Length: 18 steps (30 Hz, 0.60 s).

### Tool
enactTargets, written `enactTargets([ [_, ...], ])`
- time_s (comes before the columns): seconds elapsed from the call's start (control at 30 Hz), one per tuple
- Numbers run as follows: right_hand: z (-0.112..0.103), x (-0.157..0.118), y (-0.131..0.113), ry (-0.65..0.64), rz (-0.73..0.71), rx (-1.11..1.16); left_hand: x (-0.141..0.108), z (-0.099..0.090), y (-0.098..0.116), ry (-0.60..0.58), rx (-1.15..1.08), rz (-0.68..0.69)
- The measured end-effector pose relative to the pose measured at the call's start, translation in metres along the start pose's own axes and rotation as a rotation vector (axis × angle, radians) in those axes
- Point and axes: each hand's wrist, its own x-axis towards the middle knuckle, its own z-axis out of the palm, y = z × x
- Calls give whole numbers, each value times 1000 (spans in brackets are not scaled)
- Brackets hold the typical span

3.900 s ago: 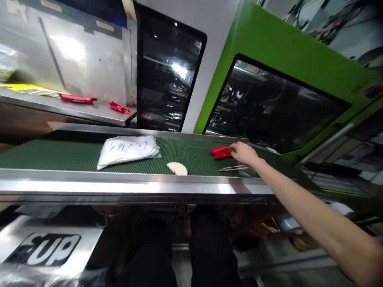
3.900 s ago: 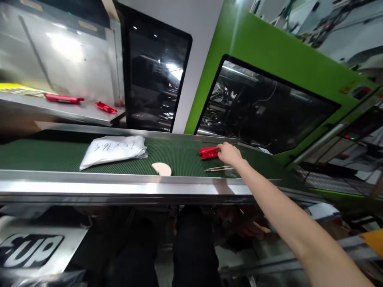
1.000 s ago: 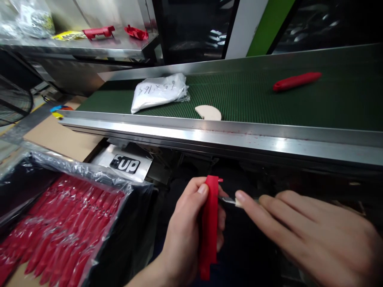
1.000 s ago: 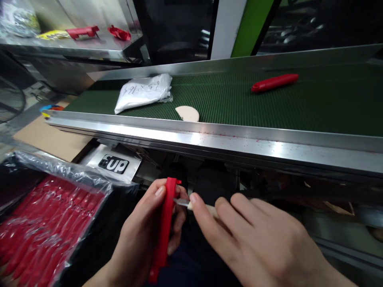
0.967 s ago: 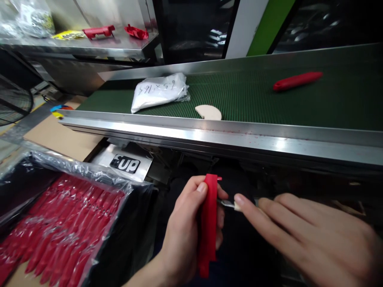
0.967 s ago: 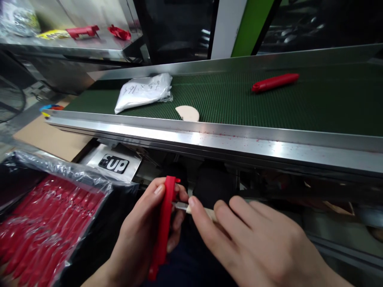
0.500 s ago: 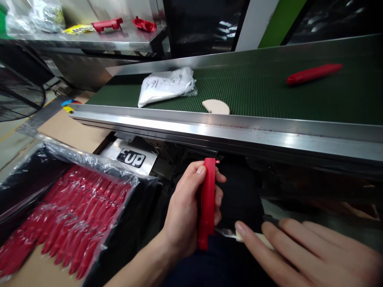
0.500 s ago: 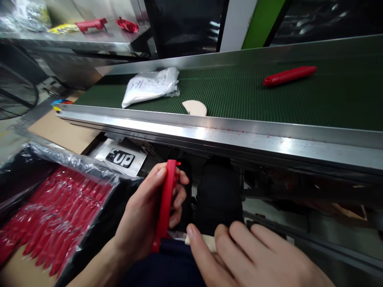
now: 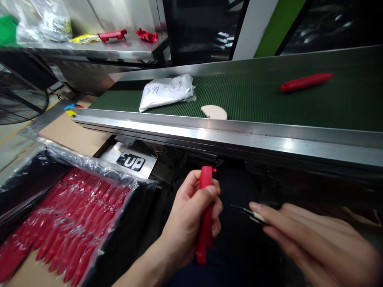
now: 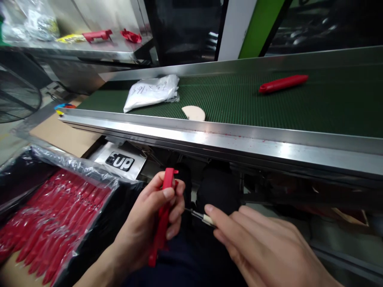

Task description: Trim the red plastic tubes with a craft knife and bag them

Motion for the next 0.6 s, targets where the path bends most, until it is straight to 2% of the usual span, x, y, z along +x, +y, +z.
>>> enactTargets([
  [0.17,1,7,0,-22,56,54,-11,-1,-4,18,168,-41],
  [0.27,-3,14,-2,-50,28,-99,-15,0,-5,27,210,-66],
  [0.37,-6,17,-4,-10,-10,-249,-18,2,-6,22,214,-80],
  [0.6,-11,12,-4,-2,-77,-300,-22,5,-11,10,243,-51],
])
